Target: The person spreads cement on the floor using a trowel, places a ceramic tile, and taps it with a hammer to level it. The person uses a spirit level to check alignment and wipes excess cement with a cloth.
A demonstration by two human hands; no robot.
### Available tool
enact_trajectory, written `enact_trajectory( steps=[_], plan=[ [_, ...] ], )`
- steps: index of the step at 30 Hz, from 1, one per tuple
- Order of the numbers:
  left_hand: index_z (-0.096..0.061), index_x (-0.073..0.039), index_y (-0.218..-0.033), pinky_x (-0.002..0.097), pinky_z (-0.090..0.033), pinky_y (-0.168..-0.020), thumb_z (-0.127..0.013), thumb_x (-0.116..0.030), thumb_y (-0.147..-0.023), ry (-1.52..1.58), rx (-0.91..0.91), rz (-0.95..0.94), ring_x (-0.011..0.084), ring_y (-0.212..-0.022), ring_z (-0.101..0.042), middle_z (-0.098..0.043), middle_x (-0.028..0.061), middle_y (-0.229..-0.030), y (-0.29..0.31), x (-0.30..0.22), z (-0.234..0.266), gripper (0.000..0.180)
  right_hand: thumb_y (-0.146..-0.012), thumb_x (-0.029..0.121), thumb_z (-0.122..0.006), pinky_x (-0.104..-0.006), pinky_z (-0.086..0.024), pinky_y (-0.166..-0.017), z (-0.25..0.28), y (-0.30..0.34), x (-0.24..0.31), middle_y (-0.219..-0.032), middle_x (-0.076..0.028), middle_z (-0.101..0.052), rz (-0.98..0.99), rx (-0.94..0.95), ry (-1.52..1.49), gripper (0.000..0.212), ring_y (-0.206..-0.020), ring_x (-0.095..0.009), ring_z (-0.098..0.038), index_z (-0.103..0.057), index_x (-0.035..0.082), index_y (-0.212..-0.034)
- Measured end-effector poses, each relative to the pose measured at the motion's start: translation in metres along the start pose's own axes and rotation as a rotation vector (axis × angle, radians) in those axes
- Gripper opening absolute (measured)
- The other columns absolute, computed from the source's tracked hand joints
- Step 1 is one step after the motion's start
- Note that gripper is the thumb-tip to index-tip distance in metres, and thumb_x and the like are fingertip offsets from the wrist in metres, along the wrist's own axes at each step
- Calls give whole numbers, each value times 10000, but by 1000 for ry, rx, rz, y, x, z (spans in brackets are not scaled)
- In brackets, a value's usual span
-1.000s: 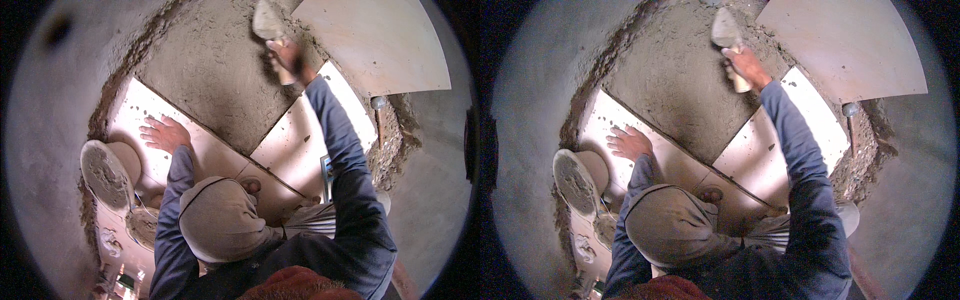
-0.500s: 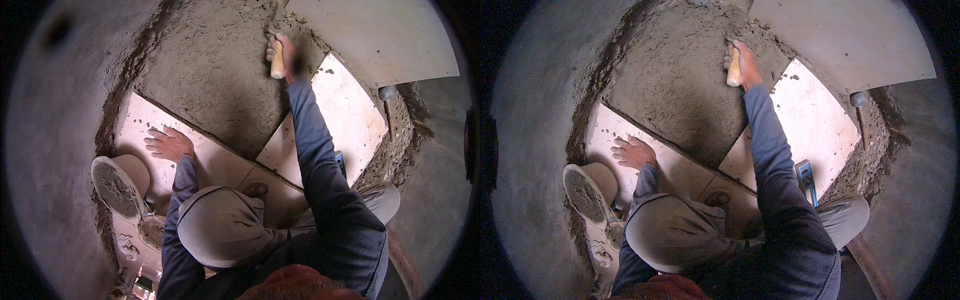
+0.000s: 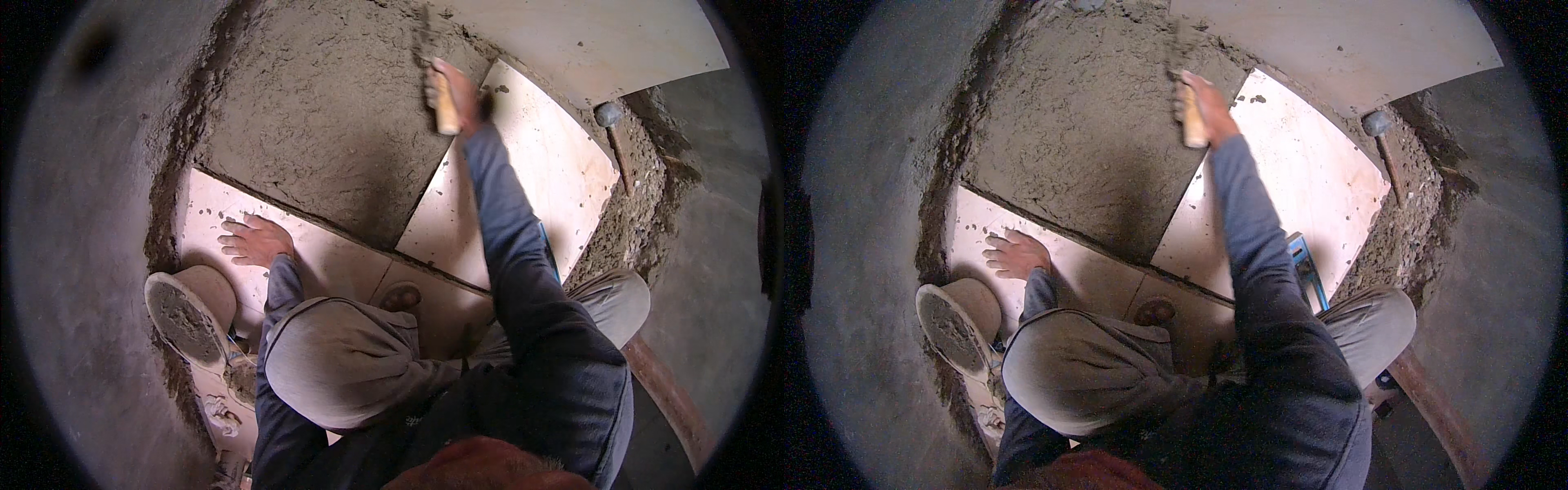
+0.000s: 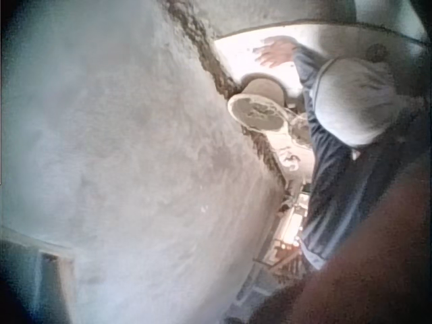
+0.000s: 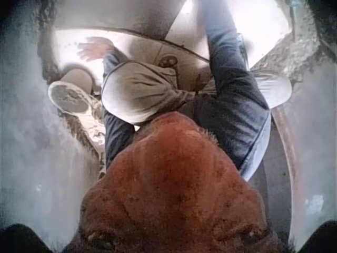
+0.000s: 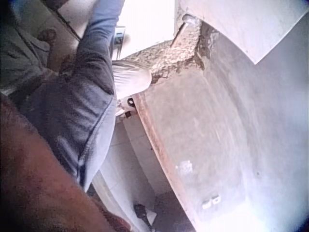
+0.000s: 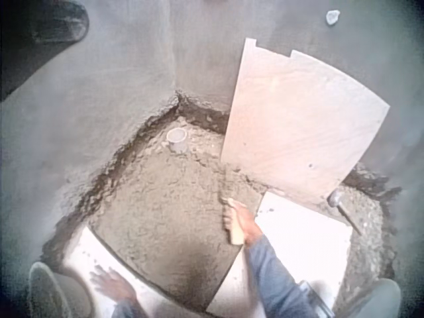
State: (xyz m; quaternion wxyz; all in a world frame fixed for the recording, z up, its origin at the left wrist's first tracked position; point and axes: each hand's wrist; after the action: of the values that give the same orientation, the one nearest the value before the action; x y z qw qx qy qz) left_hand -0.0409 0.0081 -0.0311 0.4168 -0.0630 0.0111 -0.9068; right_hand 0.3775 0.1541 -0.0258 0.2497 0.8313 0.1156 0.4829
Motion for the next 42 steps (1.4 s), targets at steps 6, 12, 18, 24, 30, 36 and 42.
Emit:
enact_trajectory(
  steps=[6,12,18,24,30,36,42],
  plan=[
    [-259,-82,-1602,586,-170,-1210,-258,-483,-1061,-41,-29,-7,436,-1516,-219,-234,250,-1645,-1,1,-2,674,-1000,410,-600,-290,-458,-506,-6,27,27,-686,31,-524,-54,-69,225,287,-556,-122,-508,-546,134,-939],
    [-262,-91,-1604,589,-171,-1209,-247,-493,-1060,-8,-31,14,439,-1515,-222,-234,251,-1644,0,-1,-3,676,-1002,395,-609,-330,-498,-490,-45,15,6,-713,-8,-558,99,87,206,283,-542,-149,-544,-548,119,-985],
    [-261,-83,-1602,594,-170,-1209,-251,-492,-1061,8,-10,11,455,-1510,-221,-233,254,-1643,0,4,-7,678,-1006,344,-589,-307,-465,-455,38,59,-3,-693,6,-540,-39,-226,-28,213,-516,-135,-518,-520,150,-954],
    [-264,-85,-1602,602,-173,-1205,-251,-492,-1062,35,-27,21,459,-1506,-229,-237,252,-1642,-1,0,-5,677,-1027,347,-565,-311,-456,-447,22,84,13,-680,-1,-527,38,-185,-66,210,-503,-142,-501,-479,166,-967],
    [-261,-85,-1604,598,-174,-1205,-251,-499,-1063,27,-37,19,454,-1506,-231,-240,255,-1640,-2,-1,-6,681,-1028,323,-555,-371,-479,-431,15,64,5,-672,-21,-526,3,-338,-103,226,-494,-180,-510,-488,121,-950],
    [-235,-86,-1610,603,-160,-1209,-250,-496,-1067,18,-8,9,453,-1517,-202,-203,258,-1650,-3,-1,-6,681,-1007,312,-573,-397,-487,-437,35,66,10,-720,-70,-559,-22,-367,5,269,-503,-201,-529,-539,52,-1070],
    [-231,-77,-1610,598,-143,-1215,-246,-485,-1070,-2,26,18,457,-1520,-188,-186,265,-1653,-1,-2,0,677,-958,264,-600,-394,-484,-462,13,49,-22,-767,-89,-605,112,-527,210,283,-548,-231,-583,-576,-10,-1021]
  ],
)
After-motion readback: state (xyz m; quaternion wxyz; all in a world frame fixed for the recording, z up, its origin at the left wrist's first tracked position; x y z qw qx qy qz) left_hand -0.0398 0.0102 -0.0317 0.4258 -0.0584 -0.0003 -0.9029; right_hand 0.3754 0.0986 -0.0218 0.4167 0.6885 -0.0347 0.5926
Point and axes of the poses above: each hand's wrist, its own y-axis away from the middle knuckle, its own z-axis out of the back of the hand, x = y × z
